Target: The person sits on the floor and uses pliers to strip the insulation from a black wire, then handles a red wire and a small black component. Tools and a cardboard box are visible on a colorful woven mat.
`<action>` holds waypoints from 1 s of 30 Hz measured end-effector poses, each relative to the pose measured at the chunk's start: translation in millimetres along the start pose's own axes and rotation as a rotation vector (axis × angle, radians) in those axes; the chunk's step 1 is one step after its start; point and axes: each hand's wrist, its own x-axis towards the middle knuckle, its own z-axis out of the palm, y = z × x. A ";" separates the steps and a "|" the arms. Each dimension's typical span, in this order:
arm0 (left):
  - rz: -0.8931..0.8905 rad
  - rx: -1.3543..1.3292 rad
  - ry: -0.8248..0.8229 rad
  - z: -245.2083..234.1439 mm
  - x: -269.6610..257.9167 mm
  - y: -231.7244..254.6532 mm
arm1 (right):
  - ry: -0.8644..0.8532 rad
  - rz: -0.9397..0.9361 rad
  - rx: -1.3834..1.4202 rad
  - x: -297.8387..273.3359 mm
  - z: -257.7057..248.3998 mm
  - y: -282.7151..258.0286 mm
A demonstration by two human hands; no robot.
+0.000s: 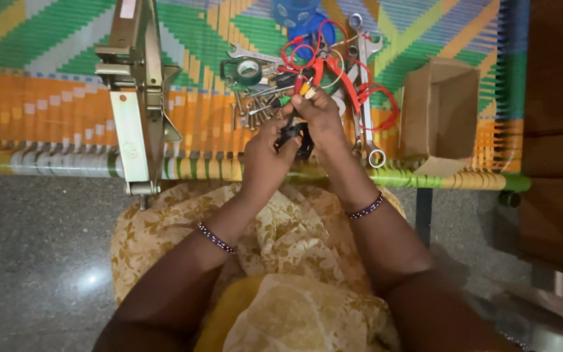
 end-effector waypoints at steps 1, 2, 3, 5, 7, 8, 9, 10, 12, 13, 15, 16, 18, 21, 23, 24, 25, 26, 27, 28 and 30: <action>-0.008 -0.062 -0.007 0.1 0.3 3.3 | 0.009 0.002 -0.004 -0.8 0.1 0.2; -0.015 -0.123 -0.015 0.5 0.1 6.2 | 0.018 0.005 -0.008 -1.2 -0.1 0.5; -0.024 -0.184 -0.025 0.9 -0.9 8.4 | 0.029 0.008 -0.011 -1.6 -0.5 1.2; -0.111 0.008 -0.052 1.5 -4.9 12.6 | 0.045 0.052 -0.005 -1.4 0.0 2.7; -0.091 0.108 -0.042 0.5 -8.6 17.1 | 0.054 0.060 -0.025 -3.0 1.3 1.1; -0.028 0.113 -0.020 -0.7 -11.1 19.3 | 0.057 0.046 -0.047 -2.9 2.0 -1.3; 0.036 0.118 0.007 -1.2 -11.2 20.6 | 0.056 0.030 -0.071 -1.5 2.1 -4.2; 0.047 0.116 -0.010 -1.8 -9.4 20.2 | 0.015 -0.004 -0.067 1.1 1.6 -7.3; 0.043 0.115 -0.048 -3.5 -13.6 14.0 | -0.069 -0.044 -0.057 -1.8 -0.5 -5.8; 0.063 0.108 -0.024 -4.3 -15.1 10.3 | -0.024 -0.058 -0.093 -5.5 0.3 -2.8; 0.106 0.094 0.025 -5.8 -14.9 4.2 | 0.067 -0.090 -0.163 -16.1 3.2 3.2; 0.091 0.062 0.045 -5.5 -13.3 3.1 | 0.097 -0.087 -0.136 -20.2 7.5 6.3; 0.074 -0.004 0.081 -4.5 -7.9 5.7 | 0.160 -0.092 -0.082 -25.7 17.3 9.3; -0.036 -0.031 0.088 -6.2 -2.9 14.7 | 0.243 -0.094 -0.022 -35.7 29.6 12.2; -0.024 0.075 0.040 -8.4 -4.3 22.2 | 0.354 0.005 -0.010 -32.8 30.0 7.3; -0.019 0.128 0.015 -10.0 -4.5 25.6 | 0.410 0.055 -0.004 -30.8 29.2 4.5; -0.042 0.178 -0.014 -11.9 -3.3 28.7 | 0.397 -0.023 -0.075 -28.4 27.5 0.5; -0.064 0.228 -0.043 -14.0 -1.9 31.2 | 0.383 -0.102 -0.147 -25.8 25.2 -3.8; -0.088 0.277 -0.072 -15.1 -0.9 33.3 | 0.369 -0.179 -0.220 -24.5 23.0 -7.4; -0.042 0.247 -0.060 -15.5 -0.8 34.9 | 0.346 -0.203 -0.233 -24.1 21.4 -10.0; 0.053 0.186 -0.032 -15.8 0.1 35.1 | 0.299 -0.254 -0.259 -21.2 18.7 -14.7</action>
